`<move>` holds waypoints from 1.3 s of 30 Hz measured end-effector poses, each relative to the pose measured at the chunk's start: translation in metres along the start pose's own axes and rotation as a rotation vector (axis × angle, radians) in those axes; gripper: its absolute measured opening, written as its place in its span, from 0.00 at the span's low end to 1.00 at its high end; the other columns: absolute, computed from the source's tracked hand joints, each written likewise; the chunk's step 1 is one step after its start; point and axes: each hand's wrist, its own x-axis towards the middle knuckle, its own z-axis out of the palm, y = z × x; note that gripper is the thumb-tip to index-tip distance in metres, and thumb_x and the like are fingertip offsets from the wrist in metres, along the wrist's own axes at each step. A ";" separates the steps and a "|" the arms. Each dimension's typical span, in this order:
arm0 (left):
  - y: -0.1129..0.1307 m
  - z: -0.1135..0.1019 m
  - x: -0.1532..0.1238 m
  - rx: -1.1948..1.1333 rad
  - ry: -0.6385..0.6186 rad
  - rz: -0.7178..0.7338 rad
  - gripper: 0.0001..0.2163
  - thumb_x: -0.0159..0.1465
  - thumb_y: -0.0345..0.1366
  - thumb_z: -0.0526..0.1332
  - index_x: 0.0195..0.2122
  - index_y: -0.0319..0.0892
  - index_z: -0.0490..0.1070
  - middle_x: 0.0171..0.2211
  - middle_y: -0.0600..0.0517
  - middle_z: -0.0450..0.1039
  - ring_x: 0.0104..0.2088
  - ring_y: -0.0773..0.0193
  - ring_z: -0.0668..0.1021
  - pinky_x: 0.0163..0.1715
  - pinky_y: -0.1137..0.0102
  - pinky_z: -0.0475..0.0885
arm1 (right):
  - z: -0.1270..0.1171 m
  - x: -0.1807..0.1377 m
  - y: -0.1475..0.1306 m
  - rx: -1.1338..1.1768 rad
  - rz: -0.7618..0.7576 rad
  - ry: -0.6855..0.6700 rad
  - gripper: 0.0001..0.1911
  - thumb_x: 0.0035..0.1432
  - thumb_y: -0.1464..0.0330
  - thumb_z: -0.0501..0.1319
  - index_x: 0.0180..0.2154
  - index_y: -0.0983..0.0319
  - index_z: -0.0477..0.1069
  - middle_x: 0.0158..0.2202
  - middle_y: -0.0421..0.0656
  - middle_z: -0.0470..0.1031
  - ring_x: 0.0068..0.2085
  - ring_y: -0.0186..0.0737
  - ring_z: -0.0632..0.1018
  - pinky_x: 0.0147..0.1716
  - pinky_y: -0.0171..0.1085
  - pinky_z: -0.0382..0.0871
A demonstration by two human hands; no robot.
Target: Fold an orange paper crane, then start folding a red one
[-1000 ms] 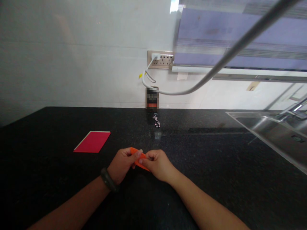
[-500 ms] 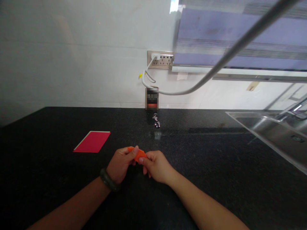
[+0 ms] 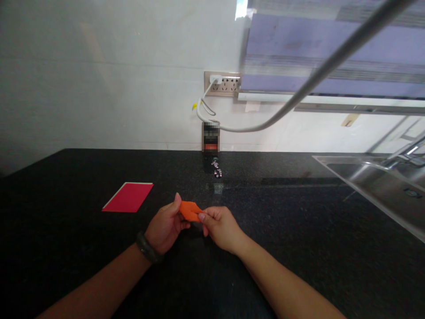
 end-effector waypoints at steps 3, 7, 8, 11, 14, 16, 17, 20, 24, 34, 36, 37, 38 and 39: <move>-0.001 -0.002 0.001 0.118 -0.056 0.053 0.14 0.53 0.43 0.61 0.30 0.36 0.74 0.26 0.50 0.75 0.25 0.69 0.74 0.21 0.77 0.67 | -0.002 -0.001 -0.002 -0.065 -0.017 0.016 0.19 0.55 0.60 0.52 0.18 0.63 0.64 0.13 0.35 0.61 0.14 0.26 0.59 0.13 0.28 0.50; -0.003 -0.003 0.003 0.293 -0.074 0.120 0.09 0.52 0.37 0.63 0.29 0.36 0.75 0.27 0.50 0.76 0.25 0.70 0.74 0.24 0.78 0.68 | -0.003 -0.002 -0.005 -0.230 -0.180 0.088 0.11 0.54 0.63 0.55 0.28 0.63 0.70 0.22 0.40 0.69 0.21 0.30 0.68 0.20 0.30 0.60; -0.004 -0.002 0.003 0.333 -0.062 0.138 0.08 0.52 0.37 0.63 0.29 0.36 0.75 0.27 0.50 0.77 0.25 0.70 0.75 0.24 0.77 0.68 | -0.004 -0.002 -0.005 -0.289 -0.260 0.152 0.09 0.53 0.64 0.57 0.31 0.63 0.71 0.25 0.41 0.71 0.24 0.32 0.70 0.23 0.31 0.62; -0.005 0.000 0.002 0.444 -0.037 0.197 0.07 0.51 0.35 0.63 0.28 0.36 0.75 0.26 0.50 0.77 0.25 0.68 0.75 0.25 0.76 0.68 | -0.005 -0.002 -0.003 -0.426 -0.461 0.333 0.06 0.51 0.69 0.59 0.34 0.61 0.71 0.28 0.42 0.71 0.29 0.34 0.71 0.27 0.33 0.65; -0.006 0.003 -0.002 0.532 -0.031 0.249 0.06 0.51 0.33 0.62 0.28 0.36 0.75 0.26 0.50 0.77 0.26 0.66 0.76 0.26 0.75 0.69 | -0.006 -0.002 0.000 -0.491 -0.533 0.373 0.04 0.51 0.73 0.58 0.30 0.61 0.71 0.25 0.41 0.70 0.27 0.33 0.71 0.27 0.32 0.65; -0.005 0.004 -0.003 0.576 -0.026 0.270 0.06 0.51 0.33 0.62 0.28 0.36 0.75 0.26 0.49 0.77 0.27 0.64 0.76 0.27 0.74 0.69 | -0.006 -0.002 0.000 -0.527 -0.552 0.376 0.04 0.51 0.74 0.58 0.29 0.61 0.71 0.25 0.40 0.70 0.27 0.33 0.71 0.27 0.32 0.65; -0.005 0.004 -0.004 0.600 -0.025 0.281 0.06 0.51 0.33 0.61 0.28 0.36 0.75 0.26 0.49 0.78 0.28 0.64 0.77 0.28 0.73 0.69 | -0.006 -0.002 0.000 -0.541 -0.563 0.380 0.04 0.51 0.74 0.58 0.29 0.61 0.71 0.25 0.40 0.70 0.27 0.33 0.71 0.27 0.33 0.65; -0.005 0.004 -0.004 0.686 -0.022 0.316 0.08 0.52 0.34 0.60 0.28 0.36 0.76 0.27 0.48 0.78 0.28 0.62 0.77 0.29 0.72 0.69 | -0.005 -0.003 -0.002 -0.578 -0.587 0.396 0.05 0.51 0.75 0.57 0.27 0.62 0.70 0.24 0.40 0.70 0.27 0.34 0.71 0.27 0.33 0.65; -0.005 0.004 -0.005 0.743 0.001 0.339 0.08 0.53 0.34 0.59 0.28 0.36 0.76 0.26 0.48 0.77 0.28 0.61 0.77 0.28 0.71 0.69 | -0.001 -0.003 -0.003 -0.632 -0.656 0.427 0.06 0.50 0.75 0.57 0.24 0.63 0.69 0.23 0.41 0.68 0.27 0.34 0.70 0.26 0.33 0.63; -0.006 0.007 -0.006 0.503 0.054 0.246 0.07 0.51 0.34 0.61 0.26 0.37 0.76 0.24 0.49 0.77 0.25 0.64 0.75 0.27 0.72 0.69 | 0.006 -0.001 -0.001 -0.880 -0.854 0.478 0.12 0.56 0.74 0.53 0.22 0.62 0.67 0.21 0.44 0.68 0.26 0.35 0.68 0.25 0.34 0.64; -0.005 0.007 -0.006 0.427 0.056 0.206 0.07 0.50 0.34 0.62 0.27 0.36 0.76 0.24 0.50 0.76 0.25 0.65 0.74 0.27 0.73 0.68 | 0.005 -0.002 -0.002 -0.898 -0.854 0.436 0.10 0.56 0.73 0.53 0.25 0.63 0.69 0.24 0.45 0.70 0.27 0.35 0.69 0.26 0.34 0.64; -0.005 0.007 -0.006 0.391 0.053 0.187 0.07 0.50 0.34 0.62 0.27 0.36 0.76 0.24 0.50 0.76 0.25 0.66 0.74 0.27 0.73 0.68 | 0.004 -0.002 -0.002 -0.908 -0.850 0.412 0.10 0.57 0.73 0.53 0.27 0.63 0.70 0.25 0.45 0.70 0.28 0.36 0.69 0.27 0.34 0.65; -0.004 0.007 -0.005 0.358 0.053 0.171 0.07 0.50 0.34 0.62 0.27 0.36 0.76 0.24 0.50 0.76 0.25 0.66 0.74 0.26 0.73 0.68 | 0.003 -0.003 -0.003 -0.917 -0.848 0.390 0.09 0.57 0.73 0.53 0.28 0.63 0.70 0.26 0.45 0.70 0.28 0.36 0.69 0.27 0.35 0.65; -0.004 0.007 -0.005 0.331 0.049 0.156 0.07 0.49 0.34 0.63 0.26 0.36 0.76 0.23 0.50 0.75 0.25 0.67 0.73 0.26 0.74 0.67 | 0.003 -0.004 -0.004 -0.926 -0.845 0.371 0.09 0.57 0.73 0.53 0.30 0.64 0.71 0.27 0.46 0.71 0.29 0.36 0.69 0.28 0.35 0.65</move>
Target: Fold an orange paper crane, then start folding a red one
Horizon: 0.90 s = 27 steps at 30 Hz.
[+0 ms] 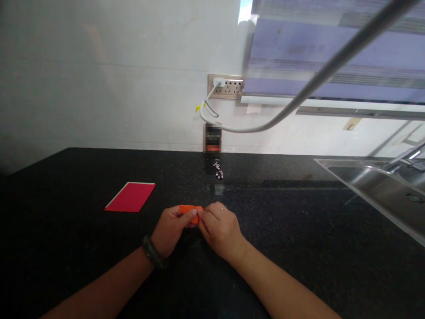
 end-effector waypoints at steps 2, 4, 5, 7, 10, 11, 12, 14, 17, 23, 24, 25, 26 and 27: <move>0.000 0.000 0.000 -0.043 -0.021 -0.019 0.06 0.49 0.34 0.63 0.25 0.36 0.75 0.23 0.51 0.74 0.24 0.68 0.73 0.26 0.74 0.67 | -0.003 0.001 -0.001 -0.005 -0.010 -0.028 0.09 0.57 0.73 0.53 0.32 0.64 0.71 0.28 0.46 0.71 0.30 0.37 0.69 0.29 0.35 0.66; -0.001 -0.001 0.001 -0.083 -0.050 -0.027 0.07 0.51 0.35 0.62 0.23 0.36 0.74 0.23 0.51 0.73 0.25 0.68 0.72 0.27 0.74 0.67 | -0.006 0.002 -0.002 -0.017 -0.009 -0.059 0.09 0.57 0.72 0.52 0.33 0.65 0.72 0.28 0.47 0.71 0.30 0.37 0.70 0.29 0.35 0.66; -0.001 -0.001 0.001 -0.099 -0.061 -0.031 0.07 0.51 0.36 0.61 0.22 0.37 0.73 0.23 0.52 0.73 0.25 0.68 0.72 0.27 0.74 0.67 | -0.007 0.002 -0.003 -0.026 -0.004 -0.077 0.10 0.57 0.72 0.52 0.33 0.65 0.72 0.28 0.47 0.71 0.30 0.38 0.70 0.29 0.35 0.66; -0.002 -0.001 0.002 -0.130 -0.069 -0.038 0.08 0.52 0.36 0.60 0.22 0.37 0.72 0.23 0.52 0.72 0.25 0.68 0.72 0.27 0.74 0.67 | -0.008 0.003 -0.004 -0.038 0.004 -0.113 0.10 0.57 0.71 0.52 0.34 0.65 0.72 0.28 0.47 0.70 0.30 0.38 0.69 0.30 0.36 0.66; -0.001 -0.001 0.002 -0.140 -0.046 -0.045 0.08 0.51 0.37 0.61 0.22 0.37 0.71 0.20 0.53 0.70 0.23 0.69 0.70 0.25 0.74 0.66 | -0.008 0.002 -0.005 -0.038 0.009 -0.144 0.11 0.56 0.71 0.52 0.35 0.65 0.72 0.29 0.47 0.70 0.31 0.38 0.69 0.30 0.36 0.66; -0.001 -0.001 0.003 -0.126 -0.034 -0.041 0.09 0.51 0.38 0.62 0.21 0.37 0.70 0.19 0.54 0.69 0.21 0.70 0.69 0.24 0.75 0.66 | -0.007 0.002 -0.005 -0.027 0.008 -0.151 0.11 0.56 0.71 0.52 0.36 0.64 0.72 0.29 0.47 0.70 0.31 0.39 0.69 0.30 0.37 0.65; 0.000 -0.002 0.003 -0.106 -0.024 -0.031 0.10 0.50 0.39 0.62 0.20 0.37 0.70 0.18 0.54 0.68 0.20 0.71 0.68 0.22 0.75 0.64 | -0.007 0.002 -0.005 -0.003 0.012 -0.153 0.11 0.56 0.71 0.52 0.36 0.64 0.72 0.29 0.47 0.70 0.31 0.39 0.69 0.30 0.37 0.65; 0.001 -0.002 0.003 -0.055 -0.018 -0.001 0.10 0.50 0.39 0.63 0.19 0.36 0.70 0.16 0.55 0.66 0.18 0.72 0.67 0.20 0.76 0.62 | -0.006 0.002 -0.005 0.096 0.059 -0.125 0.11 0.56 0.71 0.52 0.35 0.64 0.72 0.29 0.46 0.69 0.31 0.38 0.69 0.30 0.36 0.65; 0.002 -0.003 0.003 0.010 -0.026 0.044 0.10 0.51 0.39 0.63 0.22 0.36 0.72 0.17 0.54 0.69 0.19 0.71 0.68 0.20 0.76 0.62 | -0.004 0.004 -0.003 0.285 0.285 -0.013 0.09 0.56 0.71 0.52 0.31 0.63 0.71 0.27 0.43 0.68 0.29 0.35 0.69 0.28 0.34 0.64; 0.003 -0.003 0.002 0.094 -0.005 0.072 0.09 0.49 0.39 0.63 0.23 0.37 0.74 0.19 0.53 0.71 0.21 0.69 0.70 0.22 0.74 0.64 | 0.000 0.006 0.000 0.456 0.555 -0.117 0.10 0.56 0.66 0.54 0.26 0.63 0.67 0.23 0.39 0.67 0.25 0.32 0.68 0.24 0.31 0.62; 0.003 -0.003 0.002 0.103 -0.008 0.078 0.09 0.49 0.39 0.63 0.23 0.37 0.74 0.19 0.53 0.71 0.21 0.68 0.70 0.22 0.74 0.64 | 0.000 0.007 -0.001 0.456 0.532 -0.130 0.10 0.56 0.66 0.54 0.25 0.63 0.67 0.23 0.39 0.66 0.25 0.32 0.68 0.25 0.31 0.62; 0.003 -0.003 0.002 0.110 -0.008 0.083 0.09 0.49 0.39 0.63 0.23 0.36 0.74 0.19 0.53 0.71 0.21 0.68 0.70 0.23 0.74 0.64 | 0.000 0.007 -0.002 0.451 0.514 -0.131 0.09 0.55 0.67 0.54 0.25 0.63 0.66 0.23 0.39 0.66 0.25 0.32 0.68 0.26 0.31 0.62; 0.004 -0.003 0.001 0.116 -0.007 0.085 0.09 0.49 0.39 0.63 0.23 0.36 0.74 0.19 0.53 0.71 0.22 0.68 0.70 0.23 0.74 0.64 | 0.000 0.007 -0.003 0.449 0.503 -0.126 0.09 0.55 0.68 0.54 0.25 0.63 0.66 0.23 0.39 0.66 0.26 0.32 0.67 0.26 0.31 0.62; 0.004 -0.003 0.001 0.116 -0.006 0.087 0.09 0.49 0.38 0.63 0.23 0.36 0.74 0.19 0.53 0.71 0.22 0.68 0.70 0.24 0.74 0.64 | -0.001 0.007 -0.003 0.451 0.499 -0.123 0.09 0.55 0.69 0.54 0.25 0.63 0.66 0.23 0.39 0.66 0.26 0.32 0.67 0.26 0.31 0.62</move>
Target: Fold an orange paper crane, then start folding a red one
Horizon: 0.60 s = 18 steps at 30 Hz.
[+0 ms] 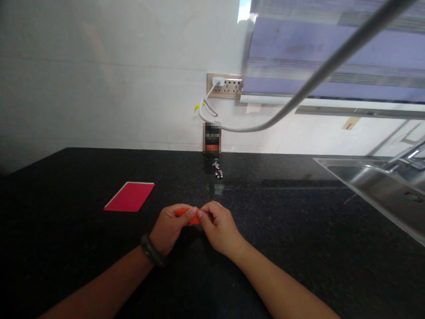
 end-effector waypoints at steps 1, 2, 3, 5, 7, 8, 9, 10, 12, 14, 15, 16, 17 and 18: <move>0.000 0.000 0.000 -0.008 -0.001 0.002 0.08 0.49 0.38 0.63 0.23 0.36 0.74 0.19 0.53 0.71 0.22 0.68 0.70 0.24 0.74 0.64 | 0.000 0.000 -0.001 0.005 -0.001 -0.001 0.09 0.55 0.69 0.53 0.24 0.63 0.66 0.22 0.39 0.66 0.26 0.32 0.67 0.26 0.31 0.62; 0.000 0.000 -0.001 -0.024 -0.007 0.001 0.08 0.50 0.37 0.63 0.23 0.36 0.74 0.20 0.53 0.71 0.22 0.69 0.70 0.24 0.74 0.64 | -0.001 0.000 -0.002 0.011 0.000 -0.003 0.09 0.55 0.69 0.53 0.24 0.63 0.66 0.22 0.39 0.66 0.26 0.32 0.67 0.26 0.31 0.62; 0.000 0.000 -0.001 -0.046 -0.013 -0.003 0.08 0.50 0.37 0.63 0.22 0.36 0.74 0.20 0.53 0.71 0.22 0.69 0.70 0.25 0.74 0.64 | -0.001 -0.001 -0.003 0.017 0.001 -0.009 0.09 0.55 0.70 0.53 0.24 0.63 0.66 0.22 0.39 0.66 0.26 0.32 0.67 0.26 0.31 0.62; -0.001 0.001 -0.002 -0.089 -0.024 -0.016 0.08 0.50 0.37 0.63 0.22 0.37 0.74 0.19 0.53 0.72 0.22 0.69 0.70 0.25 0.74 0.64 | -0.002 -0.001 -0.003 0.029 0.003 -0.025 0.09 0.55 0.70 0.53 0.24 0.63 0.66 0.22 0.39 0.66 0.26 0.32 0.68 0.26 0.31 0.62; -0.002 0.001 -0.002 -0.117 -0.031 -0.038 0.08 0.50 0.37 0.63 0.21 0.37 0.73 0.19 0.54 0.71 0.21 0.69 0.70 0.24 0.74 0.64 | -0.003 -0.001 -0.002 0.040 0.015 -0.032 0.10 0.55 0.69 0.53 0.24 0.63 0.66 0.22 0.39 0.66 0.26 0.32 0.68 0.26 0.31 0.62; -0.002 0.001 -0.002 -0.126 -0.035 -0.052 0.09 0.51 0.38 0.62 0.22 0.37 0.73 0.18 0.54 0.71 0.21 0.70 0.70 0.23 0.74 0.64 | -0.003 -0.001 -0.001 0.044 0.025 -0.033 0.09 0.55 0.69 0.53 0.24 0.63 0.66 0.22 0.39 0.66 0.26 0.32 0.68 0.26 0.31 0.62; -0.003 0.001 -0.001 -0.132 -0.043 -0.066 0.10 0.52 0.40 0.61 0.22 0.37 0.73 0.18 0.54 0.71 0.21 0.69 0.70 0.23 0.74 0.64 | -0.003 -0.001 0.000 0.048 0.038 -0.032 0.09 0.55 0.69 0.53 0.24 0.63 0.66 0.22 0.39 0.66 0.26 0.32 0.68 0.26 0.31 0.62; -0.004 0.001 -0.001 -0.133 -0.056 -0.082 0.11 0.53 0.41 0.60 0.23 0.37 0.74 0.19 0.53 0.71 0.21 0.69 0.71 0.23 0.74 0.65 | -0.003 -0.001 0.001 0.051 0.052 -0.028 0.09 0.55 0.69 0.53 0.25 0.63 0.66 0.22 0.39 0.66 0.26 0.32 0.68 0.26 0.31 0.62; -0.005 0.001 0.001 -0.118 -0.078 -0.118 0.12 0.53 0.42 0.59 0.24 0.37 0.74 0.21 0.51 0.73 0.24 0.67 0.73 0.24 0.73 0.66 | -0.003 0.000 0.005 0.061 0.078 -0.020 0.09 0.56 0.69 0.53 0.25 0.63 0.66 0.23 0.39 0.67 0.26 0.32 0.68 0.26 0.31 0.63; -0.005 0.001 0.002 -0.072 -0.085 -0.148 0.12 0.52 0.41 0.61 0.25 0.36 0.75 0.23 0.50 0.74 0.26 0.65 0.74 0.25 0.73 0.67 | -0.003 0.000 0.009 0.081 0.092 -0.014 0.08 0.56 0.69 0.52 0.27 0.63 0.66 0.24 0.39 0.68 0.27 0.33 0.69 0.27 0.32 0.64; -0.006 0.001 0.002 -0.047 -0.087 -0.158 0.11 0.51 0.40 0.62 0.25 0.36 0.75 0.24 0.49 0.74 0.26 0.65 0.74 0.26 0.73 0.68 | -0.003 0.000 0.011 0.092 0.094 -0.017 0.07 0.56 0.70 0.52 0.28 0.63 0.67 0.25 0.40 0.69 0.27 0.33 0.69 0.27 0.32 0.64; -0.006 0.001 0.002 -0.028 -0.091 -0.165 0.10 0.49 0.39 0.63 0.25 0.36 0.75 0.24 0.49 0.75 0.26 0.65 0.74 0.26 0.73 0.68 | -0.004 0.001 0.012 0.100 0.092 -0.029 0.07 0.56 0.70 0.52 0.29 0.62 0.67 0.26 0.40 0.70 0.28 0.33 0.70 0.28 0.32 0.65; -0.005 0.001 0.001 -0.020 -0.097 -0.170 0.09 0.48 0.38 0.64 0.25 0.36 0.75 0.24 0.50 0.75 0.26 0.65 0.75 0.26 0.73 0.68 | -0.004 0.001 0.012 0.106 0.089 -0.048 0.07 0.56 0.70 0.53 0.30 0.62 0.68 0.27 0.41 0.70 0.29 0.33 0.71 0.29 0.33 0.65; -0.005 0.001 0.001 -0.022 -0.107 -0.175 0.09 0.48 0.38 0.64 0.25 0.36 0.75 0.24 0.50 0.75 0.26 0.65 0.75 0.25 0.73 0.68 | -0.005 0.001 0.013 0.109 0.085 -0.070 0.07 0.55 0.70 0.53 0.30 0.62 0.68 0.27 0.41 0.71 0.29 0.34 0.71 0.29 0.33 0.66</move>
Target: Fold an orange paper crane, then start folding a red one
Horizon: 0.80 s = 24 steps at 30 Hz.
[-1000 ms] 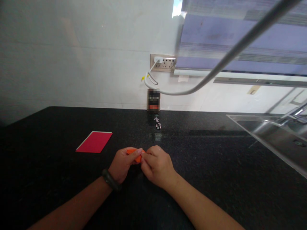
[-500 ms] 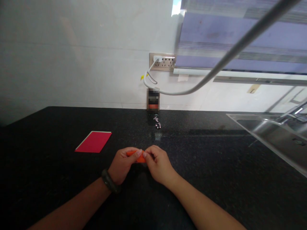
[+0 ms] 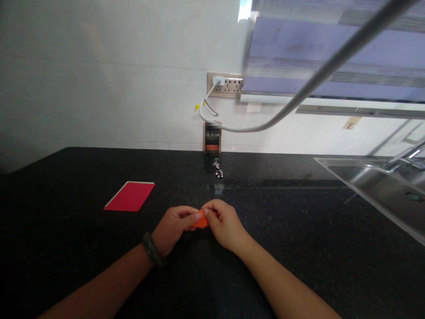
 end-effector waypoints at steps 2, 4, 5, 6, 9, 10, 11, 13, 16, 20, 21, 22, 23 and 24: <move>0.000 0.000 -0.001 -0.036 -0.016 -0.021 0.09 0.47 0.37 0.65 0.26 0.36 0.75 0.24 0.50 0.75 0.25 0.66 0.75 0.23 0.74 0.67 | -0.002 0.000 -0.001 -0.009 -0.015 -0.009 0.06 0.55 0.70 0.54 0.32 0.62 0.69 0.28 0.41 0.71 0.30 0.34 0.72 0.29 0.33 0.66; 0.001 0.000 0.000 -0.095 -0.008 -0.053 0.09 0.47 0.37 0.65 0.26 0.36 0.74 0.24 0.49 0.75 0.23 0.67 0.75 0.22 0.75 0.67 | -0.003 -0.001 -0.002 -0.041 -0.062 0.058 0.06 0.54 0.69 0.56 0.35 0.62 0.69 0.30 0.43 0.70 0.31 0.35 0.72 0.28 0.33 0.67; 0.001 -0.001 0.000 -0.128 0.006 -0.065 0.10 0.47 0.37 0.65 0.26 0.36 0.73 0.24 0.50 0.75 0.23 0.68 0.75 0.21 0.75 0.67 | -0.005 -0.001 -0.003 -0.062 -0.100 0.107 0.07 0.54 0.69 0.57 0.37 0.62 0.68 0.32 0.43 0.69 0.33 0.36 0.71 0.28 0.33 0.67; 0.001 -0.001 0.001 -0.161 0.024 -0.076 0.10 0.47 0.37 0.65 0.27 0.35 0.73 0.23 0.50 0.75 0.22 0.69 0.74 0.21 0.76 0.67 | -0.006 -0.001 -0.003 -0.084 -0.147 0.145 0.09 0.53 0.69 0.57 0.38 0.61 0.68 0.34 0.44 0.68 0.34 0.37 0.71 0.27 0.33 0.67; 0.001 -0.002 0.003 -0.233 0.070 -0.085 0.10 0.47 0.36 0.66 0.27 0.35 0.72 0.22 0.50 0.74 0.21 0.70 0.74 0.20 0.77 0.66 | -0.008 -0.002 -0.004 -0.154 -0.303 0.134 0.08 0.53 0.71 0.58 0.37 0.60 0.69 0.36 0.44 0.65 0.37 0.37 0.70 0.31 0.36 0.68; 0.001 -0.002 0.003 -0.240 0.076 -0.081 0.10 0.47 0.36 0.65 0.28 0.35 0.71 0.22 0.50 0.74 0.21 0.70 0.74 0.20 0.77 0.66 | -0.008 -0.002 -0.003 -0.187 -0.347 0.101 0.08 0.53 0.72 0.57 0.37 0.59 0.70 0.36 0.44 0.65 0.38 0.38 0.69 0.35 0.37 0.68; 0.000 -0.003 0.004 -0.239 0.084 -0.076 0.10 0.47 0.36 0.65 0.29 0.34 0.71 0.22 0.50 0.74 0.20 0.70 0.74 0.19 0.77 0.66 | -0.008 -0.002 -0.002 -0.225 -0.385 0.075 0.08 0.53 0.73 0.57 0.36 0.59 0.71 0.37 0.45 0.65 0.40 0.38 0.69 0.38 0.39 0.67; -0.001 -0.003 0.005 -0.218 0.107 -0.063 0.11 0.48 0.35 0.65 0.30 0.34 0.71 0.22 0.50 0.74 0.20 0.70 0.74 0.19 0.77 0.66 | -0.008 -0.003 -0.001 -0.303 -0.440 0.052 0.08 0.53 0.73 0.58 0.35 0.58 0.72 0.42 0.46 0.64 0.44 0.41 0.67 0.41 0.41 0.66; -0.001 -0.002 0.005 -0.158 0.138 -0.060 0.11 0.49 0.33 0.64 0.33 0.33 0.71 0.23 0.50 0.74 0.19 0.71 0.74 0.18 0.77 0.66 | -0.008 -0.002 -0.001 -0.391 -0.489 0.040 0.08 0.53 0.72 0.58 0.34 0.58 0.74 0.46 0.47 0.63 0.47 0.43 0.66 0.42 0.42 0.65; -0.001 -0.001 0.005 -0.086 0.151 -0.072 0.10 0.51 0.31 0.61 0.34 0.31 0.71 0.24 0.49 0.74 0.19 0.71 0.73 0.18 0.78 0.67 | -0.011 0.001 -0.003 -0.434 -0.556 -0.031 0.07 0.55 0.71 0.57 0.35 0.59 0.74 0.40 0.46 0.69 0.44 0.41 0.67 0.42 0.42 0.65; 0.000 -0.001 0.005 -0.078 0.153 -0.075 0.10 0.52 0.31 0.61 0.34 0.31 0.71 0.23 0.49 0.74 0.19 0.72 0.73 0.18 0.78 0.67 | -0.012 0.002 -0.004 -0.439 -0.565 -0.042 0.07 0.55 0.70 0.57 0.35 0.59 0.74 0.38 0.45 0.69 0.43 0.41 0.67 0.42 0.42 0.65; 0.000 0.000 0.005 -0.075 0.153 -0.077 0.10 0.52 0.31 0.61 0.34 0.31 0.71 0.23 0.49 0.74 0.19 0.72 0.74 0.18 0.78 0.67 | -0.012 0.002 -0.005 -0.444 -0.571 -0.049 0.07 0.56 0.70 0.56 0.34 0.59 0.73 0.37 0.45 0.70 0.43 0.41 0.67 0.41 0.42 0.65; 0.000 0.000 0.005 -0.073 0.150 -0.078 0.09 0.52 0.30 0.61 0.34 0.31 0.71 0.23 0.49 0.74 0.19 0.72 0.74 0.18 0.78 0.67 | -0.012 0.003 -0.006 -0.451 -0.575 -0.054 0.08 0.56 0.70 0.56 0.34 0.59 0.73 0.37 0.45 0.70 0.42 0.41 0.67 0.41 0.42 0.65; 0.000 0.000 0.005 -0.072 0.148 -0.079 0.09 0.52 0.30 0.61 0.34 0.32 0.71 0.23 0.49 0.74 0.19 0.72 0.74 0.18 0.78 0.67 | -0.013 0.003 -0.006 -0.459 -0.575 -0.059 0.08 0.56 0.70 0.55 0.34 0.59 0.73 0.37 0.45 0.70 0.42 0.41 0.67 0.40 0.41 0.65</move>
